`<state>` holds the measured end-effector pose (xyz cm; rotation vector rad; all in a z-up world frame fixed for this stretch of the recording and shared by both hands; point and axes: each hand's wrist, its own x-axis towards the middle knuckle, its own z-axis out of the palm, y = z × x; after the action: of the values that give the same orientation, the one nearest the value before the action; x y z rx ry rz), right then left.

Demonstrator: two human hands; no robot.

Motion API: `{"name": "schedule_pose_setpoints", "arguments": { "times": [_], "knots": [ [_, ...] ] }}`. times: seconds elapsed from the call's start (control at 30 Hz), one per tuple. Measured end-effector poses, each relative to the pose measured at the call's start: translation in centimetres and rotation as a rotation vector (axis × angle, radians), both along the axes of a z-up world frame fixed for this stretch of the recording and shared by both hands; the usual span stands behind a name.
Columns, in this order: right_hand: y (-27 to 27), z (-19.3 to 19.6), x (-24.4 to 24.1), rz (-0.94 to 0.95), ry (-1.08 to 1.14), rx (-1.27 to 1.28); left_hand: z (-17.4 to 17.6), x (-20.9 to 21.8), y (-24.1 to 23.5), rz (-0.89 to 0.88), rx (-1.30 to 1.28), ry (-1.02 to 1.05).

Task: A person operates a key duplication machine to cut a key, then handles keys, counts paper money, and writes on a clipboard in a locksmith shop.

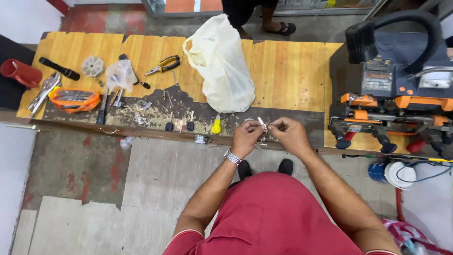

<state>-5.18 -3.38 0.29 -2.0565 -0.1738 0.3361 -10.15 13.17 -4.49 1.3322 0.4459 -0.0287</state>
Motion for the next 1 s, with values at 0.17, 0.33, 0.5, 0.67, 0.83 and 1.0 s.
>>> {"name": "schedule_pose_setpoints", "arguments": {
  "times": [0.17, 0.33, 0.5, 0.67, 0.83, 1.0],
  "knots": [
    [0.0, 0.9, -1.4, -0.047, -0.201, -0.071, -1.3, 0.7, -2.0, -0.049, 0.054, -0.034],
    [-0.5, -0.1, -1.7, -0.112, -0.165, 0.038, 0.0, 0.3, -2.6, -0.053, 0.042, -0.063],
    [-1.5, -0.2, -1.9, -0.124, -0.293, 0.006, 0.1, -0.2, -2.4, -0.050, 0.056, -0.089],
    [-1.3, 0.8, -2.5, -0.108, -0.356, 0.023, -0.4, -0.2, -2.5, -0.042, 0.065, -0.106],
    [-2.2, 0.1, -2.0, -0.133, -0.418, 0.006, -0.2, -0.4, -2.1, -0.023, -0.054, -0.135],
    [-1.4, -0.4, -2.5, -0.069, -0.596, -0.136, 1.2, -0.7, -2.5, -0.025, -0.076, -0.155]
  ]
}}
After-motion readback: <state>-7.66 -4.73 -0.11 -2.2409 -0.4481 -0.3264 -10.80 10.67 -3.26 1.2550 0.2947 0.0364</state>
